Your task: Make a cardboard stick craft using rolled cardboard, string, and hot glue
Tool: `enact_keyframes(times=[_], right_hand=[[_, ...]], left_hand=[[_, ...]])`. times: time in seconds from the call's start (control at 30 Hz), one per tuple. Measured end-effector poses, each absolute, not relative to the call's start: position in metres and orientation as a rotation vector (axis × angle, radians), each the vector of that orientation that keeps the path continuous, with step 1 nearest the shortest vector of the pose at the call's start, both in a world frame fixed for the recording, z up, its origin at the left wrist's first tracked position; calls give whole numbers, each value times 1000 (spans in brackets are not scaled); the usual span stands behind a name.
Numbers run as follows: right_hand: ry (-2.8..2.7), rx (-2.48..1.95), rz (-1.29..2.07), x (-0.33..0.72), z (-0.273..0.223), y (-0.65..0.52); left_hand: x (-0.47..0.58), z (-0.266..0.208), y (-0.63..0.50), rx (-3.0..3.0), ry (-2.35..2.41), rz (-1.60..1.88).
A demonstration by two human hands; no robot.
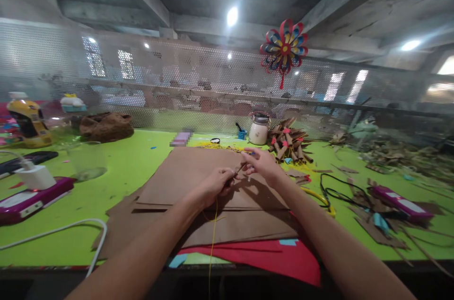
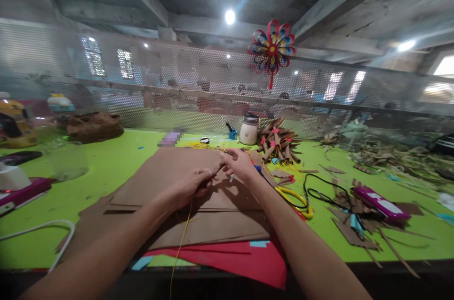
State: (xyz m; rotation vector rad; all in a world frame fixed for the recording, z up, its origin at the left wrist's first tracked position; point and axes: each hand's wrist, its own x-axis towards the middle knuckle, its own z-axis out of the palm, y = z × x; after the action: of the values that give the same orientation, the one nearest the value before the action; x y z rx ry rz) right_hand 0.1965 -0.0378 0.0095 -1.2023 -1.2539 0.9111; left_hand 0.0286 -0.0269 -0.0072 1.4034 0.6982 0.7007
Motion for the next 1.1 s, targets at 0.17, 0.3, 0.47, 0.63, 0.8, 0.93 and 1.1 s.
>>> enact_keyframes(times=[0.17,0.3,0.47,0.63,0.8,0.93,1.1], right_hand=[[-1444,-1206,805,189,5,-39],[-1400,-1140,900,189,5,-41],[-1269,-1065,1110,191,6,-43],[-1206,-1002,1155,198,7,-41],[-1268,-1083,1070,198,11,-44],[-1256,-1129,1077,195,13,-46],[-1216,-1101,1172,197,13,-44]], left_hand=[[29,-10,-25,1410,623,706],[29,-10,-25,1403,612,697],[30,-10,-25,1353,603,672],[28,-10,-22,1295,610,661],[27,-10,-21,1294,598,639],[27,-8,-22,1279,596,630],[27,-8,-21,1261,592,641]])
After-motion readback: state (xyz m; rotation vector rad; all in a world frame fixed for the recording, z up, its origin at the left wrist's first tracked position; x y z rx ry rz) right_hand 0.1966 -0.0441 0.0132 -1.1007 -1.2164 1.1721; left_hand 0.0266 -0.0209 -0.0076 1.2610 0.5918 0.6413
